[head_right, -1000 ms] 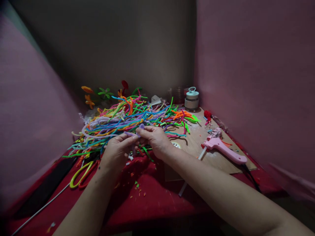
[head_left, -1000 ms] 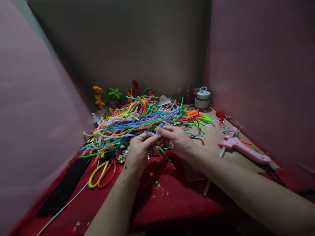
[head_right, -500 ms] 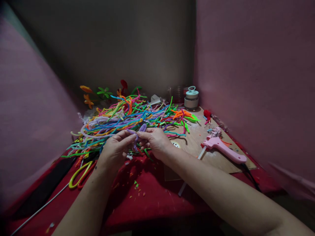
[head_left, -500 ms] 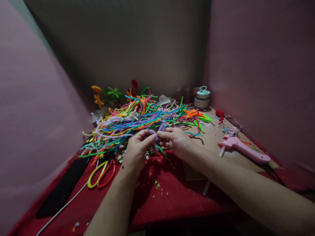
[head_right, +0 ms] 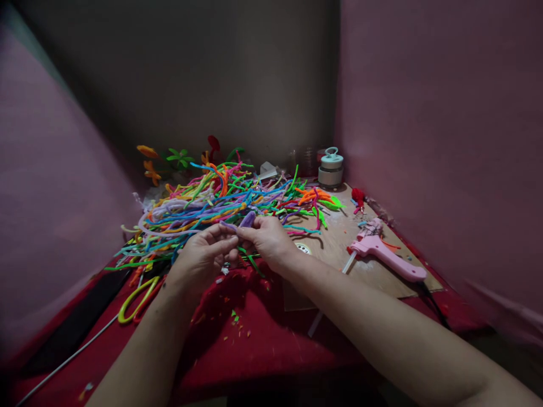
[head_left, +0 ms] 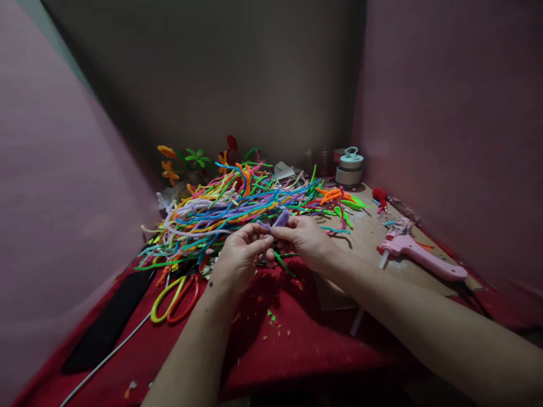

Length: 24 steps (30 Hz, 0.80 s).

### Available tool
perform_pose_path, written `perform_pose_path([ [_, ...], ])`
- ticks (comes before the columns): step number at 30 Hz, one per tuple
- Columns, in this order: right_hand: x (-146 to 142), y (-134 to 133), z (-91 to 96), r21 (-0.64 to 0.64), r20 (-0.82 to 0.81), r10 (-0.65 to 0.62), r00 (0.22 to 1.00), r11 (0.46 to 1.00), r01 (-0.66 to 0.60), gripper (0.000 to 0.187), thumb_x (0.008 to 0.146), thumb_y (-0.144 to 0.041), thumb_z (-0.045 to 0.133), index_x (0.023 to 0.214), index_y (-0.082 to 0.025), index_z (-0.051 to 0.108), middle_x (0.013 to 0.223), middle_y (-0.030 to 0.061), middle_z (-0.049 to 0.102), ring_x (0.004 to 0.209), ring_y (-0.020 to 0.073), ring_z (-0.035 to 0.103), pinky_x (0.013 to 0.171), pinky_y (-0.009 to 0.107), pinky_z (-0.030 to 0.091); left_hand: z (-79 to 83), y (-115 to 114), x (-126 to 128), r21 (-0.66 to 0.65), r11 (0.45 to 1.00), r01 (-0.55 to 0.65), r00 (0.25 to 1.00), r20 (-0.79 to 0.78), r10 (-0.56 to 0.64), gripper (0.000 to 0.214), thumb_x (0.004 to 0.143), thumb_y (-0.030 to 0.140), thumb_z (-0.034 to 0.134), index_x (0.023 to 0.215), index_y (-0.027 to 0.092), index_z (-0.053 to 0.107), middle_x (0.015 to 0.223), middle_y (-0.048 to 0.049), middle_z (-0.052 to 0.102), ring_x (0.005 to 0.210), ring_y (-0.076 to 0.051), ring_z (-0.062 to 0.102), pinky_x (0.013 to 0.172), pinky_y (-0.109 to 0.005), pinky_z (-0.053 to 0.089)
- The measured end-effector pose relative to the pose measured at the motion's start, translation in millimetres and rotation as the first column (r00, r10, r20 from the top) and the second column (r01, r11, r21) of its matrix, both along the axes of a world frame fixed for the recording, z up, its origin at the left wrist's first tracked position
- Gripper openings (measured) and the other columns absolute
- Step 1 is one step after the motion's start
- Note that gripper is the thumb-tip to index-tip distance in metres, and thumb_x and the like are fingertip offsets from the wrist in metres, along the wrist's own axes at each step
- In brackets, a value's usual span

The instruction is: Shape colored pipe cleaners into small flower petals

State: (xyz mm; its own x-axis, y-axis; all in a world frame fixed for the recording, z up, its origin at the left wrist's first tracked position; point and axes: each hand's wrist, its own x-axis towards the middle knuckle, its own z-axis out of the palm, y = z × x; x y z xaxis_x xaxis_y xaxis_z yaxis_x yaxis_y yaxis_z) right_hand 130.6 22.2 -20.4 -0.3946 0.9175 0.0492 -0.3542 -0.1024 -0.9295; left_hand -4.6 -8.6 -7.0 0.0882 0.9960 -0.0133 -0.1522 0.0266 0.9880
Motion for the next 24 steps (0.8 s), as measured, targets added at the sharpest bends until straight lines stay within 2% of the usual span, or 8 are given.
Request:
perform_pose_path([
  [3, 0.0, -1.8, 1.9, 0.07, 0.086, -0.079, 0.993, 0.995, 0.073, 0.021, 0.063, -0.03, 0.065, 0.061, -0.014, 0.051, 0.051, -0.0041, 0.049, 0.045, 0.006, 0.041, 0.046, 0.021, 0.03, -2.2, 0.3, -3.9, -0.073, 0.995, 0.07, 0.992, -0.097, -0.077, 0.021, 0.066, 0.028, 0.07, 0.072, 0.014, 0.055, 0.046, 0.0064, 0.049, 0.033, -0.003, 0.04, 0.032, -0.014, 0.029],
  [6, -0.1, -1.7, 0.9, 0.176, 0.176, -0.154, 0.972, 0.977, 0.122, 0.016, 0.064, -0.025, 0.061, 0.059, -0.014, 0.051, 0.051, -0.0051, 0.046, 0.046, 0.006, 0.038, 0.046, 0.021, 0.028, -3.2, 0.6, -5.8, -0.135, 0.984, 0.112, 0.976, -0.173, -0.135, 0.025, 0.068, 0.035, 0.067, 0.067, 0.015, 0.052, 0.04, 0.008, 0.044, 0.026, -0.002, 0.029, 0.028, -0.014, 0.021],
  [10, 2.1, 2.5, -0.3, 0.263, 0.264, -0.255, 0.93, 0.947, 0.185, 0.012, 0.067, -0.022, 0.057, 0.059, -0.015, 0.052, 0.05, -0.0044, 0.048, 0.046, 0.007, 0.04, 0.045, 0.021, 0.029, -0.2, -0.9, -3.9, -0.083, 0.993, 0.078, 0.95, -0.296, -0.1, 0.025, 0.069, 0.037, 0.066, 0.068, 0.016, 0.051, 0.042, 0.0073, 0.047, 0.027, -0.002, 0.032, 0.028, -0.014, 0.021],
  [14, 5.2, 6.9, 1.8, 0.214, 0.244, -0.295, 0.924, 0.945, 0.246, 0.016, 0.068, -0.024, 0.057, 0.056, -0.015, 0.051, 0.048, -0.0023, 0.052, 0.043, 0.0081, 0.044, 0.042, 0.021, 0.032, 0.6, -2.5, -1.2, -0.09, 0.99, 0.105, 0.932, -0.339, -0.129, 0.023, 0.07, 0.033, 0.064, 0.065, 0.016, 0.05, 0.045, 0.0066, 0.049, 0.028, -0.003, 0.036, 0.028, -0.014, 0.022],
  [18, 5.5, 6.7, 3.7, 0.116, 0.195, -0.246, 0.95, 0.967, 0.226, 0.015, 0.068, -0.023, 0.059, 0.057, -0.015, 0.051, 0.046, -0.0019, 0.053, 0.04, 0.0079, 0.045, 0.04, 0.02, 0.034, 0.0, -2.5, -0.3, -0.129, 0.988, 0.086, 0.946, -0.302, -0.121, 0.024, 0.069, 0.032, 0.062, 0.061, 0.017, 0.046, 0.04, 0.0076, 0.046, 0.025, -0.004, 0.033, 0.027, -0.015, 0.021],
  [20, 5.4, 6.0, 3.9, 0.07, 0.161, -0.226, 0.961, 0.974, 0.218, 0.014, 0.067, -0.022, 0.059, 0.059, -0.015, 0.051, 0.046, -0.0023, 0.053, 0.039, 0.0075, 0.045, 0.039, 0.02, 0.034, 1.9, -2.1, -0.8, -0.138, 0.988, 0.074, 0.94, -0.321, -0.115, 0.023, 0.07, 0.034, 0.06, 0.062, 0.017, 0.047, 0.043, 0.0065, 0.049, 0.026, -0.005, 0.036, 0.029, -0.016, 0.022],
  [22, 5.6, 5.4, 4.0, 0.039, 0.136, -0.219, 0.966, 0.976, 0.216, 0.013, 0.067, -0.021, 0.06, 0.059, -0.015, 0.052, 0.046, -0.0025, 0.053, 0.038, 0.007, 0.045, 0.039, 0.019, 0.035, 4.7, -1.2, -1.2, -0.061, 0.998, 0.0, 0.92, -0.392, -0.024, 0.022, 0.071, 0.037, 0.059, 0.068, 0.016, 0.051, 0.051, 0.0042, 0.055, 0.035, -0.006, 0.044, 0.033, -0.016, 0.029],
  [24, 5.8, 4.3, 4.4, 0.009, 0.124, -0.184, 0.975, 0.983, 0.185, 0.013, 0.066, -0.02, 0.06, 0.058, -0.014, 0.052, 0.046, -0.0021, 0.053, 0.039, 0.007, 0.046, 0.04, 0.019, 0.034, 6.7, -0.1, -1.0, 0.098, 0.99, -0.097, 0.892, -0.432, 0.13, 0.024, 0.069, 0.037, 0.063, 0.077, 0.016, 0.056, 0.06, 0.0025, 0.059, 0.048, -0.008, 0.052, 0.043, -0.017, 0.037],
])
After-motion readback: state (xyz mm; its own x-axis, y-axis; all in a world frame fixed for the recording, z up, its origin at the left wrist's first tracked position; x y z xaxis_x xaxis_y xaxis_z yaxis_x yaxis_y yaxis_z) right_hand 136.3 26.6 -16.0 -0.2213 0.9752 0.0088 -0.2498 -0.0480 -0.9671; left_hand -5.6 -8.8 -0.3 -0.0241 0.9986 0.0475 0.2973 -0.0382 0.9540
